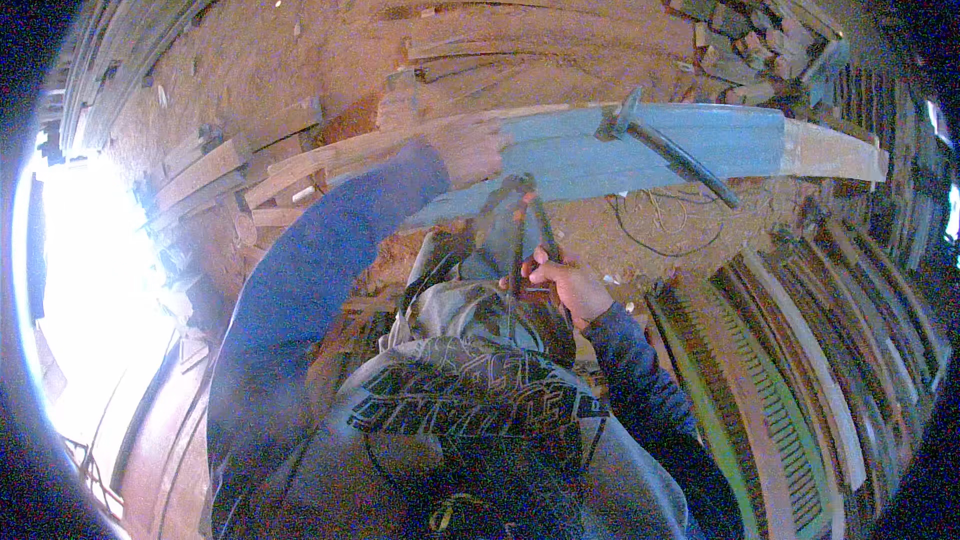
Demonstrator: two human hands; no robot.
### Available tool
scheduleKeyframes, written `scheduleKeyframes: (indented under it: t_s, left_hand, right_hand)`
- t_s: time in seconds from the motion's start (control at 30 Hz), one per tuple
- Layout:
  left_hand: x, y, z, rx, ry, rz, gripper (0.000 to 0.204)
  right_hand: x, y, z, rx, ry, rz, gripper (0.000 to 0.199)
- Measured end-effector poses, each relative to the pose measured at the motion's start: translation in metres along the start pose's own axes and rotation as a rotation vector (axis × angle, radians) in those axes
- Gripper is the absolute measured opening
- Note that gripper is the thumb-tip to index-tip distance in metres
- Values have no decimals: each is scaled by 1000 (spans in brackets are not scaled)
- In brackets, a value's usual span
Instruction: The person uses a hammer and pliers to remove nails from a light blue wooden plank. They repeatedly pry and pull nails from the plank, occasionally adjusting their grip and the plank's position.
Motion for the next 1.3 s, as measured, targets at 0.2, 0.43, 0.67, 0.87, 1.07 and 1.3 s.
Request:
scheduleKeyframes:
  t_s: [0.2, 0.43, 0.67, 0.87, 1.07, 1.3]
  left_hand:
    - [-17, -4, -10, 90, -158, 20, 12]
    - [-14, -25, 7, 434, -254, 223, 20]
    - [68, -25, 27, 719, 560, 890, 18]
    - [150, -27, 18, 612, 912, 1126, 19]
    - [191, -36, -1, 348, 1005, 1203, 19]
    - [203, -40, -22, 201, 855, 1223, 25]
  right_hand:
    - [2, 8, 8, -71, 7, 31, 14]
    - [-2, 14, 10, 171, -53, 19, 19]
    - [-19, -14, 11, 594, -187, -80, 22]
    - [-25, -29, 3, 533, -188, -208, 22]
    - [-25, -56, -11, 623, -191, -320, 23]
    - [-18, -89, -51, 130, -270, -488, 16]
Point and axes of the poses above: each hand's wrist, its own x-axis away from the middle knuckle, its own z-axis out of the back of the hand, y = z × x, the point moved 6 cm from there along -x, towards the middle knuckle, and after that the axes turned 1 degree about -y, right-handed, at the moved point
